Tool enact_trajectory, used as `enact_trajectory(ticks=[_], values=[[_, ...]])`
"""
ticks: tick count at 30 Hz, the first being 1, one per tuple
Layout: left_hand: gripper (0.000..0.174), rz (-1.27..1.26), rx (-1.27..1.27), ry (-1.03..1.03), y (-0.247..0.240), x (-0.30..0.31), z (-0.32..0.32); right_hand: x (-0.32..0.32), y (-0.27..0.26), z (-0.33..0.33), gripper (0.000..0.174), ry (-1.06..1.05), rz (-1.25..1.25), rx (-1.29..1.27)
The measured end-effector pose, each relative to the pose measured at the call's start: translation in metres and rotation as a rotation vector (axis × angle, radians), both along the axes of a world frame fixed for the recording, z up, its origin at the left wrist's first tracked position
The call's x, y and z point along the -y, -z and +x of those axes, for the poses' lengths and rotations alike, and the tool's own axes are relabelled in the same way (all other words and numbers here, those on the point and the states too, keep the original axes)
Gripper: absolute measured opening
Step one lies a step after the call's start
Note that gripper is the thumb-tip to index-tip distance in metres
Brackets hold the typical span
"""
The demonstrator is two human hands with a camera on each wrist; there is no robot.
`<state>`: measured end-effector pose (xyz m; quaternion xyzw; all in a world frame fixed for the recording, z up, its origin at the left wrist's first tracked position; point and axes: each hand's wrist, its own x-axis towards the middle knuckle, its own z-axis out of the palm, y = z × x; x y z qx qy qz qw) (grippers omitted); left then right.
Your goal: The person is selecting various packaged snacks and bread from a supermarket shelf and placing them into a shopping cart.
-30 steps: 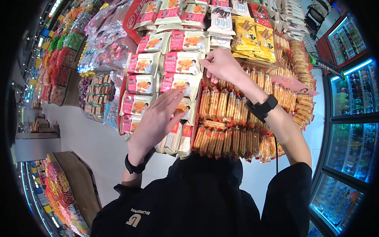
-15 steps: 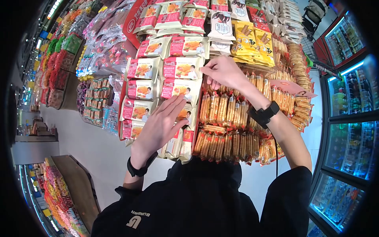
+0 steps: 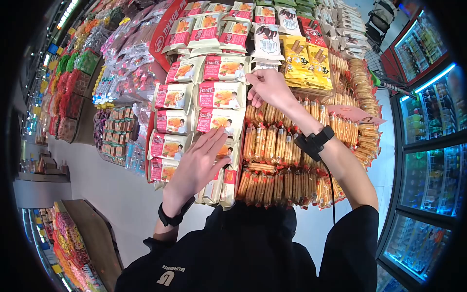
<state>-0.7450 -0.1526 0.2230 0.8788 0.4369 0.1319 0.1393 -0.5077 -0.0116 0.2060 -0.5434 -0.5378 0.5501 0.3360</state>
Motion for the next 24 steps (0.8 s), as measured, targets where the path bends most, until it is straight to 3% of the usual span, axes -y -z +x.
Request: enact_trajectory(ticks=[7,8,11,12,17,19,24], values=[[0.051,-0.048,0.067,0.016,-0.010,0.009,-0.006,0.035,-0.025,0.041,0.027,-0.041,0.198,0.160],[0.048,-0.038,0.098,0.000,-0.014,0.014,-0.006,0.045,-0.032,0.050,0.017,-0.056,0.220,0.244],[0.044,-0.040,0.158,-0.009,-0.018,0.026,-0.007,0.078,-0.028,0.078,0.010,-0.098,0.479,0.443],[0.036,-0.013,0.191,-0.025,-0.017,0.031,-0.003,0.098,-0.044,0.078,0.009,-0.066,0.374,0.532],[0.040,-0.064,0.141,0.060,-0.016,0.051,0.020,0.169,-0.013,0.105,0.020,-0.128,0.551,0.700],[0.046,-0.099,0.084,0.060,-0.014,0.058,0.037,0.193,-0.007,0.095,0.029,-0.129,0.478,0.697],[0.057,-0.061,-0.168,0.059,0.002,0.063,0.074,0.216,0.019,0.047,0.052,-0.295,0.643,0.743]])
